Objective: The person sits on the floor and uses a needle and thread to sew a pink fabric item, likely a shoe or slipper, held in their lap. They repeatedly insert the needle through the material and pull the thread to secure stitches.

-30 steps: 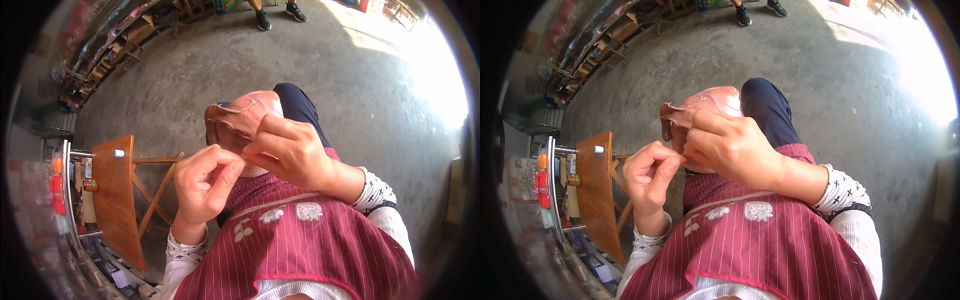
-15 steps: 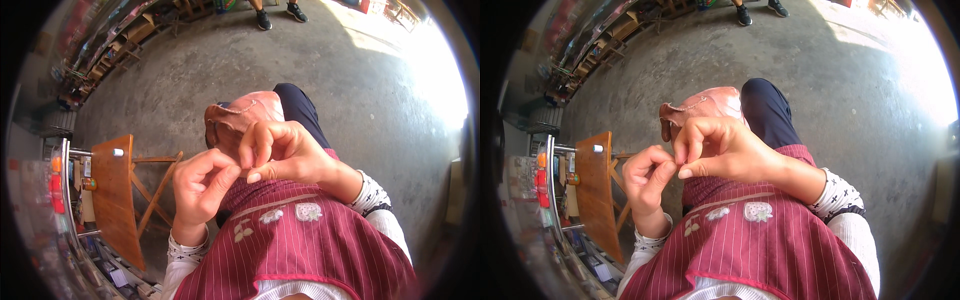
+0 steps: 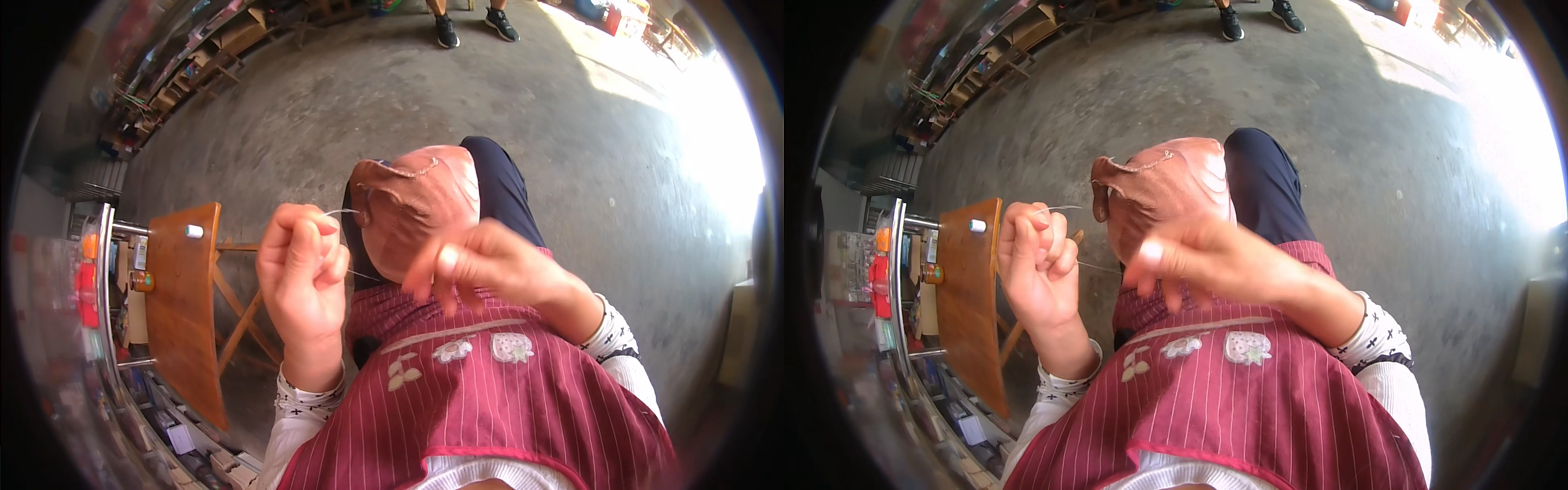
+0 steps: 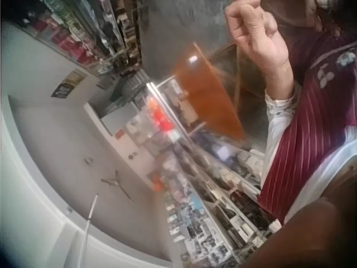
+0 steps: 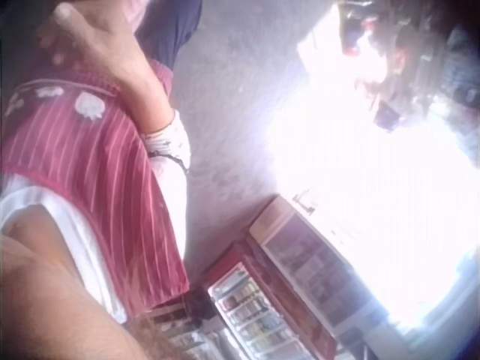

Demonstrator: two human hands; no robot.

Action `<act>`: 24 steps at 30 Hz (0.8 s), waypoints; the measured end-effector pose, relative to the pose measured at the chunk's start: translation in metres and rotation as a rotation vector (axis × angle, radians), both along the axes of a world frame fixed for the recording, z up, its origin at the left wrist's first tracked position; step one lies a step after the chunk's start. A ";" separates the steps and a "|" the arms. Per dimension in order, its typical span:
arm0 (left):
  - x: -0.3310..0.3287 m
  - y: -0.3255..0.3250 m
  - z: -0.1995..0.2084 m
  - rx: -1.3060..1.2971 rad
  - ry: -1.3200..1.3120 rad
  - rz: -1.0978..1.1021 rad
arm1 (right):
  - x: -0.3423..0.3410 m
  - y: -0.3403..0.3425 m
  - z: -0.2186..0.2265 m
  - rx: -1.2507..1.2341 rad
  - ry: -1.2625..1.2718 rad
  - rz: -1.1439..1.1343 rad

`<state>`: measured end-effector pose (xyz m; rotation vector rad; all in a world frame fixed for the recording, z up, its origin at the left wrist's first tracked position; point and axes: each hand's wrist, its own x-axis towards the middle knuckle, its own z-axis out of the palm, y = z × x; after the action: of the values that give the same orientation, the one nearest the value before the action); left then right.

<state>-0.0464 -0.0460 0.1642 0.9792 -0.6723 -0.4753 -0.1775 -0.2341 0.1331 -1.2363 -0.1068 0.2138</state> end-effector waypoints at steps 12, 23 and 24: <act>-0.046 -0.009 0.001 0.184 -1.067 -0.458 | -0.012 0.011 -0.002 0.731 0.148 -0.216; 0.027 -0.018 0.003 0.515 -1.189 0.140 | -0.036 -0.021 -0.013 0.485 -0.066 -0.743; 0.033 -0.020 -0.002 0.577 -1.107 0.112 | -0.034 -0.020 -0.020 0.445 -0.107 -0.748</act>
<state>-0.0137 -0.0662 0.1621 1.8368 -1.4997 0.0368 -0.2118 -0.2538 0.1132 -0.7738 0.2091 -0.5040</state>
